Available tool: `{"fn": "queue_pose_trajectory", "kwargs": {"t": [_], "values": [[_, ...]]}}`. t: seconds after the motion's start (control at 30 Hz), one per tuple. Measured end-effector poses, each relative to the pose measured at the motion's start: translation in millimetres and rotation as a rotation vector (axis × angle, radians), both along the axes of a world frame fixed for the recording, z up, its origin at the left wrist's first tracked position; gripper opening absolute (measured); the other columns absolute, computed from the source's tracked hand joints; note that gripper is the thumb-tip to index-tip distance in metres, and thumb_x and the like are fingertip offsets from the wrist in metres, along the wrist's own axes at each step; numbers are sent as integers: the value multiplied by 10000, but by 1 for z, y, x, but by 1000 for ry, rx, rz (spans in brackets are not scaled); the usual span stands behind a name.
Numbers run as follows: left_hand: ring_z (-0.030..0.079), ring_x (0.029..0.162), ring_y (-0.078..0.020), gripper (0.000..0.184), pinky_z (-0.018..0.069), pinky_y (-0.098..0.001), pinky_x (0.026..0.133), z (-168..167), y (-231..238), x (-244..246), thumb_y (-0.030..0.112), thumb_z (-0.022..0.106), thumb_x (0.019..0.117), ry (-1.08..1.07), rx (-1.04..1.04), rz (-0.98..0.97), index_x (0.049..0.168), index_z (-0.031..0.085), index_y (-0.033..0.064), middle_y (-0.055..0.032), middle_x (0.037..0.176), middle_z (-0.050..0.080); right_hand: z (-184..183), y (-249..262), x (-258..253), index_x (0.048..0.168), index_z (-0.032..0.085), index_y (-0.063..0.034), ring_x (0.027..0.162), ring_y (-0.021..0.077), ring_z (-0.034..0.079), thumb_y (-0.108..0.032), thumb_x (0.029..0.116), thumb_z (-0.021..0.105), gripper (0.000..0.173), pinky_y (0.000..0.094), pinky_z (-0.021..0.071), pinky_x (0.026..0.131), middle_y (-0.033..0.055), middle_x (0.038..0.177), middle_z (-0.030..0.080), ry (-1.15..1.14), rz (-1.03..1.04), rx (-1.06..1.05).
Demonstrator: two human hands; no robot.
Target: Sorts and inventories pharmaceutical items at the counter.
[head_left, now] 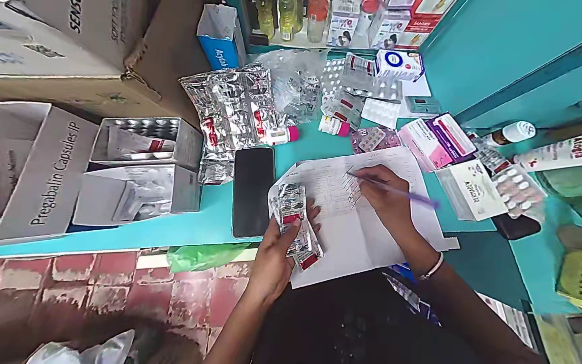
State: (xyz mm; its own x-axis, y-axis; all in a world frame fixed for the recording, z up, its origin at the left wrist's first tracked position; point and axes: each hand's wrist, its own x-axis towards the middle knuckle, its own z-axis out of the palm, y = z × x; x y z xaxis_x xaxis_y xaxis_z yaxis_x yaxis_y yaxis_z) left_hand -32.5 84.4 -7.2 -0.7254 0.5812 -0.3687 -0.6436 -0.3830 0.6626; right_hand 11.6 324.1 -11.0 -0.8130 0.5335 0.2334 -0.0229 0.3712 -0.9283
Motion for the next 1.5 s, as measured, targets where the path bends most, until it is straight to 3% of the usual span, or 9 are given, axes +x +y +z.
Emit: {"fn": "queue_pose_trajectory", "kwargs": {"t": [0.43, 0.63, 0.77, 0.9, 1.03, 1.13, 1.27, 1.43, 1.5], "values": [[680, 1171, -331, 402, 578, -468, 995, 10, -3, 0, 182, 246, 1122, -163, -1, -8, 1446, 385, -10, -212, 1285, 664, -9, -5, 0, 1056, 684, 50, 686, -13, 611, -47, 924, 638, 170, 157, 532, 635, 38, 876, 694, -2, -93, 138], [741, 977, -224, 349, 624, -395, 879, 24, 5, 6, 166, 308, 1121, -175, -33, -17, 1237, 586, -11, -141, 1065, 740, 22, -17, 18, 1181, 638, 83, 910, 157, 756, -81, 1066, 443, 280, 326, 645, 809, 89, 1051, 766, 57, 72, 51], [745, 891, -167, 238, 628, -358, 835, 24, 19, 10, 93, 420, 1084, -60, 21, -18, 1144, 632, 1, -97, 984, 749, 42, -37, 33, 1315, 595, 75, 1087, 99, 693, -265, 1000, 639, 467, 254, 587, 929, 71, 1222, 716, -86, 238, -166], [741, 899, -166, 170, 617, -365, 863, 24, 29, 11, 20, 544, 1022, -9, 29, -5, 1092, 694, -19, -105, 979, 755, 43, -41, 34, 1060, 703, -30, 841, 0, 670, -141, 941, 692, 163, 164, 565, 756, -42, 936, 726, -85, 153, -209], [730, 943, -139, 186, 599, -344, 899, 26, 35, 15, 2, 544, 1016, 20, 42, -29, 1090, 715, -1, -76, 1020, 757, 47, -28, 35, 1119, 695, -30, 868, 25, 680, -150, 934, 697, 219, 176, 572, 777, -20, 997, 732, -116, 173, -182], [651, 1169, -140, 226, 551, -333, 1006, 24, 45, 25, 10, 549, 1009, 167, 46, -56, 1159, 715, -18, -90, 1368, 627, 45, -26, 39, 1234, 672, 9, 978, 57, 693, -152, 924, 717, 353, 200, 585, 858, 29, 1128, 726, -140, 250, -204], [518, 1305, -171, 263, 495, -306, 1064, 21, 54, 31, 119, 578, 1025, 581, -79, -103, 1199, 713, -24, -171, 1441, 493, 49, -17, 56, 1064, 715, -84, 870, 61, 697, -161, 884, 772, 203, 216, 594, 782, -22, 978, 740, -101, 251, -343], [600, 1155, -159, 460, 530, -275, 937, 26, 52, 32, 204, 631, 1016, 850, -86, -395, 1427, 572, 8, -169, 1321, 595, 85, 38, 86, 1059, 701, -133, 871, -28, 678, -158, 936, 720, 127, 188, 586, 806, -143, 964, 723, 79, -150, 129], [612, 1175, -188, 380, 526, -309, 985, 25, 50, 32, 178, 640, 1012, 924, -93, -490, 1361, 641, 27, -167, 1320, 620, 92, 77, 102, 1077, 668, 84, 940, 104, 685, -107, 972, 685, 220, 291, 578, 878, 86, 1010, 708, 143, -421, 508]]}}
